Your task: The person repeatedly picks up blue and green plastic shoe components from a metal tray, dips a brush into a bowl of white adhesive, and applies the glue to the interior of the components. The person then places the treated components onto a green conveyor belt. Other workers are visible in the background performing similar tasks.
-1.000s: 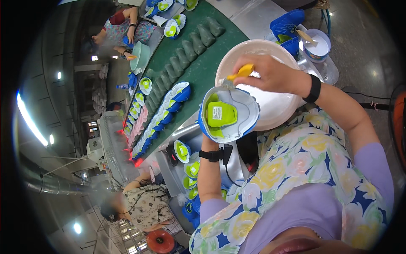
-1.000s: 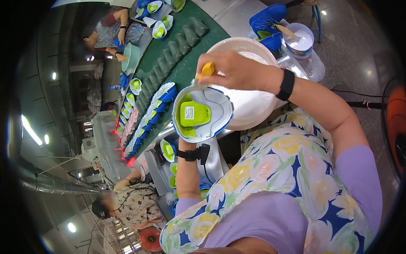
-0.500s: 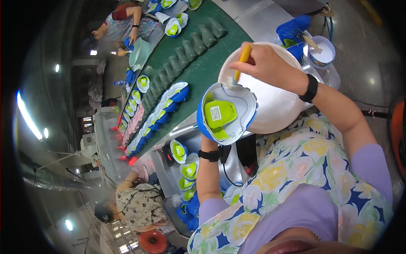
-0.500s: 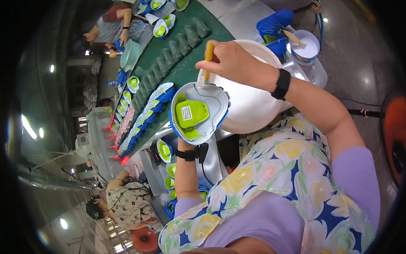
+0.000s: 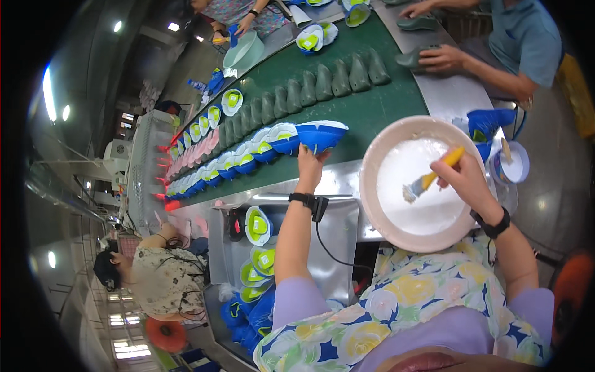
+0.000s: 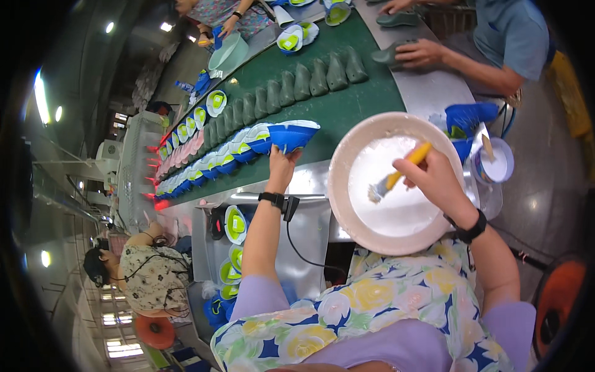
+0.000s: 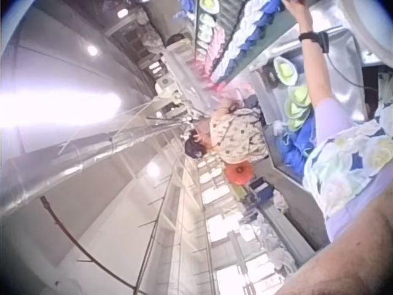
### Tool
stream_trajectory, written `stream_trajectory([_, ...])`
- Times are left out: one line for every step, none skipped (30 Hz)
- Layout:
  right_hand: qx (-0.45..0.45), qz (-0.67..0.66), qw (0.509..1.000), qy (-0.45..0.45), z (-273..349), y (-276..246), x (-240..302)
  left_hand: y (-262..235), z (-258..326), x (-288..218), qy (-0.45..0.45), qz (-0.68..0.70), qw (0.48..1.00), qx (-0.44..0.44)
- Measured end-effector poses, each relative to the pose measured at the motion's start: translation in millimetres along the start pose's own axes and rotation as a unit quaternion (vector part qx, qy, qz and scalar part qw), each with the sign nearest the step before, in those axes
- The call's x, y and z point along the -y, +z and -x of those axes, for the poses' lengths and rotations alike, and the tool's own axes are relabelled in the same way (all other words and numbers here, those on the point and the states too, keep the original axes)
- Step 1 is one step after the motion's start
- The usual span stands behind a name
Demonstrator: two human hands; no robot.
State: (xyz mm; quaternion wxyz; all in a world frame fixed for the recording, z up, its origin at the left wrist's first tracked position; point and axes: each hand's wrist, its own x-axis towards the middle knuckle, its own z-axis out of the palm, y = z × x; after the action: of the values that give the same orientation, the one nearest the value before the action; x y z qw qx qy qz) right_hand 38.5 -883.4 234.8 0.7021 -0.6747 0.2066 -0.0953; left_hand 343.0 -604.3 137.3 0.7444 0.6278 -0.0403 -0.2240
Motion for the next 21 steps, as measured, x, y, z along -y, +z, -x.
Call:
stream_trajectory([-0.002,0.003,1.0,0.011,-1,-2,-3,-4,-20,8,0.001,0.013,1.0,0.0])
stream_trajectory([-0.003,0.006,1.0,0.024,-2,-3,-4,-7,-33,14,0.0,0.028,1.0,0.0])
stream_trajectory([-0.004,0.01,0.999,0.037,-3,-4,-6,-11,-46,19,-0.033,0.027,0.999,-0.032])
stream_trajectory([-0.009,0.014,0.999,0.048,-4,-6,-10,-12,-59,25,-0.067,0.025,0.996,-0.061])
stream_trajectory([-0.004,0.009,0.999,0.048,-5,-5,-12,-26,-66,28,-0.098,0.022,0.99,-0.1])
stream_trajectory([0.001,0.004,0.999,0.048,-6,-5,-13,-49,-79,41,-0.08,-0.064,0.984,-0.147])
stream_trajectory([-0.006,0.003,0.999,0.053,-6,-8,-16,-49,-91,46,-0.105,-0.074,0.964,-0.234])
stream_trajectory([-0.02,0.005,0.998,0.066,-6,-8,-18,-52,-98,42,-0.126,-0.086,0.934,-0.322])
stream_trajectory([-0.028,0.004,0.997,0.07,-4,-9,-18,-55,-103,39,-0.147,-0.098,0.896,-0.407])
stream_trajectory([-0.038,0.002,0.997,0.073,-2,-11,-18,-55,-102,40,-0.123,-0.037,0.892,-0.433])
stream_trajectory([-0.042,-0.003,0.997,0.072,0,-11,-19,-65,-107,35,-0.116,-0.045,0.878,-0.463])
stream_trajectory([-0.036,-0.012,0.996,0.08,1,-13,-21,-75,-112,30,-0.108,-0.053,0.862,-0.493])
stream_trajectory([-0.033,-0.012,0.996,0.082,1,-12,-18,-82,-117,30,-0.105,-0.058,0.846,-0.519])
stream_trajectory([-0.04,-0.009,0.995,0.086,4,-13,-15,-56,-112,16,-0.066,-0.03,0.853,-0.516])
stream_trajectory([-0.048,-0.005,0.995,0.09,5,-14,-12,-58,-122,26,-0.052,-0.041,0.868,-0.492])
stream_trajectory([-0.041,0.006,0.996,0.083,5,-12,-4,-78,-124,28,-0.031,-0.05,0.876,-0.479])
stream_trajectory([-0.039,0.009,0.997,0.073,4,-12,-1,-95,-126,35,-0.015,-0.062,0.884,-0.464])
stream_trajectory([-0.041,0.01,0.997,0.066,3,-13,0,-106,-128,38,-0.006,-0.057,0.9,-0.433])
stream_trajectory([-0.039,0.01,0.998,0.058,3,-14,1,-119,-129,38,-0.017,-0.073,0.906,-0.417])
stream_trajectory([-0.036,0.009,0.997,0.063,3,-13,2,-135,-126,35,-0.029,-0.09,0.909,-0.405])
stream_trajectory([-0.03,0.008,0.997,0.067,3,-13,3,-148,-121,35,-0.04,-0.107,0.911,-0.396])
